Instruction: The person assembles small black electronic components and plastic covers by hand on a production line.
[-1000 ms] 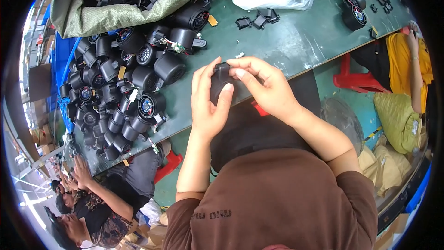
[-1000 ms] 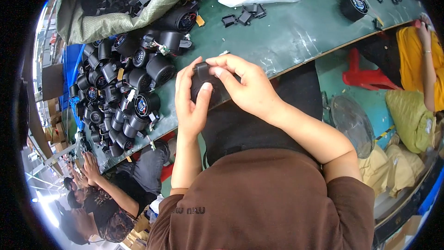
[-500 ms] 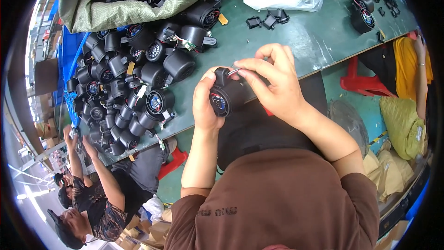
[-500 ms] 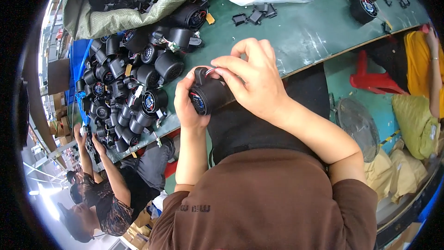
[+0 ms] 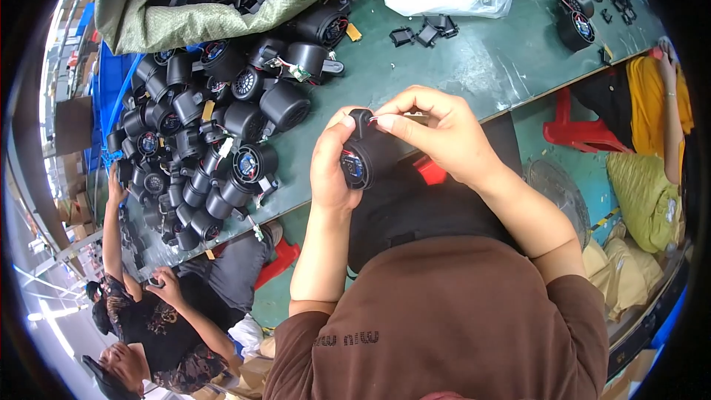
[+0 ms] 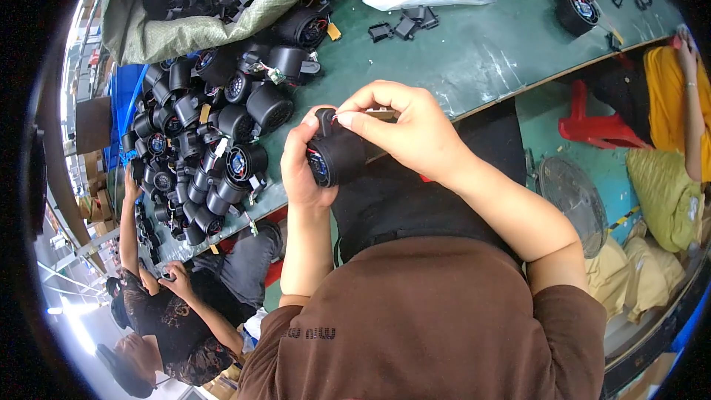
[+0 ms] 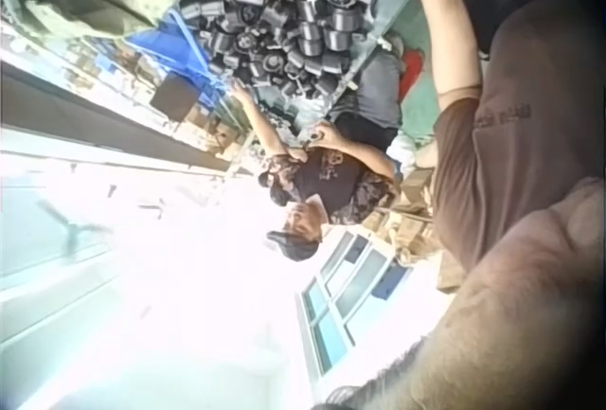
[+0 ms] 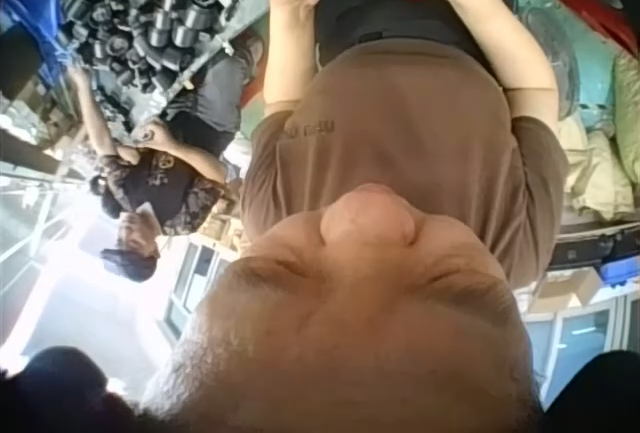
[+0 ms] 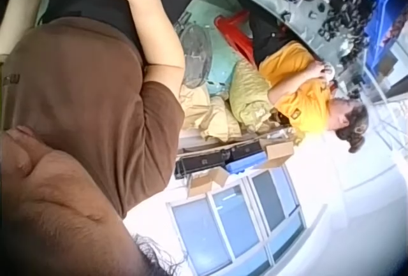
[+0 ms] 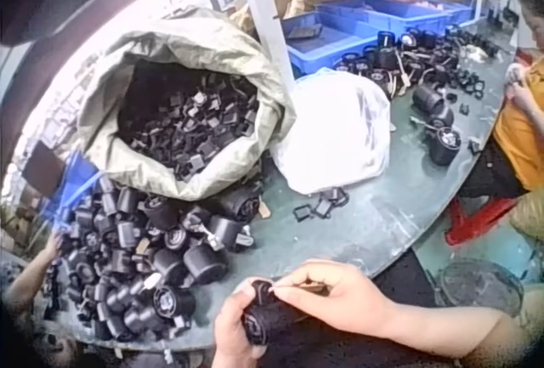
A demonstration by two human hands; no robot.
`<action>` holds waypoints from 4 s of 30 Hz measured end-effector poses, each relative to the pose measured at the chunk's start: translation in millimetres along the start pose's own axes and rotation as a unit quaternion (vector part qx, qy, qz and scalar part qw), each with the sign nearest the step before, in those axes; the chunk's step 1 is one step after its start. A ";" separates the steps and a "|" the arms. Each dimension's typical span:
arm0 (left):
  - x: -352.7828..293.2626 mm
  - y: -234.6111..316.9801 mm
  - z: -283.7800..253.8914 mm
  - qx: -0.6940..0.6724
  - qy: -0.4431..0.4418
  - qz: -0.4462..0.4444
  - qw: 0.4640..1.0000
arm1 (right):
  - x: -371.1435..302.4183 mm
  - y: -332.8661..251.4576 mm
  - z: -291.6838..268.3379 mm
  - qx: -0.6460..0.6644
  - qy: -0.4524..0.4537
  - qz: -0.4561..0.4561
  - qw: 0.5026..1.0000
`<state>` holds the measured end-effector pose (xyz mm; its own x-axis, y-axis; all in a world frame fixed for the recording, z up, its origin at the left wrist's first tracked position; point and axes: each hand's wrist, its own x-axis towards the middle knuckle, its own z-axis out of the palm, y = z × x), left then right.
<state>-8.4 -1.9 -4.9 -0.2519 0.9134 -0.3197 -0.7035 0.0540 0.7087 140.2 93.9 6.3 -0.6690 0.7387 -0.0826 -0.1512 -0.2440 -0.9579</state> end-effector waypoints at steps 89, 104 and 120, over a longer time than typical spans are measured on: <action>35.9 -10.1 28.0 0.666 -0.045 0.370 0.646 | 24.0 -31.5 -73.2 -0.171 -0.082 0.007 0.982; 32.3 -22.0 27.9 0.660 -0.029 0.389 0.642 | 14.2 -0.4 -49.4 0.008 -0.083 0.128 0.988; 35.0 -19.4 19.0 0.658 -0.011 0.415 0.629 | 19.5 5.2 -50.8 0.015 -0.065 0.101 0.993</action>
<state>9.1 36.8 -17.9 -0.1495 0.8524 0.5011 0.8260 -0.1709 0.5371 163.3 138.9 -14.2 -0.7762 0.5857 -0.2331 -0.0259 -0.3990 -0.9166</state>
